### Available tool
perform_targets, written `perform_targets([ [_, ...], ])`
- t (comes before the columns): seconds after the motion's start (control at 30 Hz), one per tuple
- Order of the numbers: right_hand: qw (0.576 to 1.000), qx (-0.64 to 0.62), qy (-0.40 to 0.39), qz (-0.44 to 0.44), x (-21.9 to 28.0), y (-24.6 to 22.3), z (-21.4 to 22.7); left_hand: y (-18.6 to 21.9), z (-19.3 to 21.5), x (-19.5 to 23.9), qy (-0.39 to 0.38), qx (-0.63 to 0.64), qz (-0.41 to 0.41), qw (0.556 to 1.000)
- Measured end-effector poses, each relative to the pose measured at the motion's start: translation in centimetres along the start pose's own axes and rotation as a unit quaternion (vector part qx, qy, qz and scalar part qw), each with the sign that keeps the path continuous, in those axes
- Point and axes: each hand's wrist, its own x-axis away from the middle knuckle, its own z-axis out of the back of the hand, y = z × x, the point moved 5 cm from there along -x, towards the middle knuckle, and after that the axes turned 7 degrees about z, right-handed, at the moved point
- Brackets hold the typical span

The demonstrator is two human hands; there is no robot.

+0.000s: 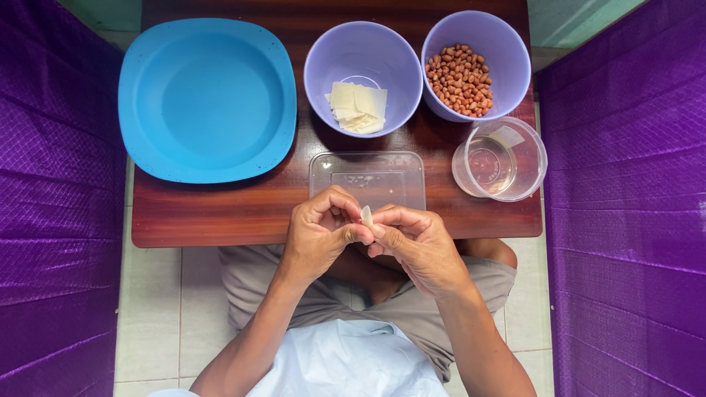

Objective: The person sits at a low table and repeatedly wraps individual peanuts in small square wrappers. They place the wrapped items into a blue tray. The process involves folding the wrapper around the peanut and sealing it.

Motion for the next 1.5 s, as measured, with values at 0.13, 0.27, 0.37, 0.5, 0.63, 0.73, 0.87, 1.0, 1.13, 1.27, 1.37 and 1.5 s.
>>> perform_targets([
  [0.13, 1.0, 0.003, -0.013, 0.002, -0.3, 0.1, 0.0, 1.6, 0.1, 0.3, 0.0, -0.032, -0.034, 0.999],
  [0.27, 0.999, 0.03, -0.041, 0.006, -0.4, -0.2, -0.5, 3.3, 0.4, 0.6, -0.019, -0.074, -0.039, 0.996],
  [0.37, 0.997, 0.041, -0.064, 0.007, -0.6, -0.3, -1.1, 3.9, 0.9, 0.7, -0.028, -0.074, -0.048, 0.996],
  [0.5, 0.995, 0.008, -0.087, -0.046, -1.1, 0.5, -1.8, 4.3, 1.8, 0.7, -0.055, -0.072, -0.053, 0.994],
  [0.63, 0.991, 0.005, -0.113, -0.07, -1.4, 0.2, -3.1, 4.9, 3.5, 1.0, -0.053, -0.076, -0.066, 0.993],
  [0.73, 0.988, 0.04, -0.142, -0.048, -2.1, -0.4, -4.3, 5.5, 4.9, 1.2, -0.053, -0.073, -0.055, 0.994],
  [0.87, 0.974, 0.119, -0.191, -0.014, -4.2, -0.9, -6.7, 7.2, 7.2, 1.6, -0.017, -0.123, -0.086, 0.989],
  [1.0, 0.879, 0.382, -0.219, 0.184, -7.2, -3.2, -11.5, 9.6, 12.0, 2.1, 0.116, -0.222, -0.139, 0.958],
  [1.13, 0.697, 0.567, -0.227, 0.376, -9.9, -1.4, -15.0, 12.4, 14.2, 1.7, 0.161, -0.344, -0.185, 0.906],
  [1.27, 0.564, 0.677, -0.222, 0.417, -13.7, 1.6, -15.8, 11.1, 15.5, -0.9, 0.122, -0.527, -0.129, 0.831],
  [1.37, 0.552, 0.701, -0.238, 0.384, -15.5, 2.7, -15.6, 8.8, 16.8, -2.8, 0.105, -0.588, -0.088, 0.797],
  [1.5, 0.587, 0.7, -0.261, 0.31, -16.6, 3.2, -15.1, 6.9, 16.9, -4.6, 0.088, -0.605, -0.03, 0.791],
])
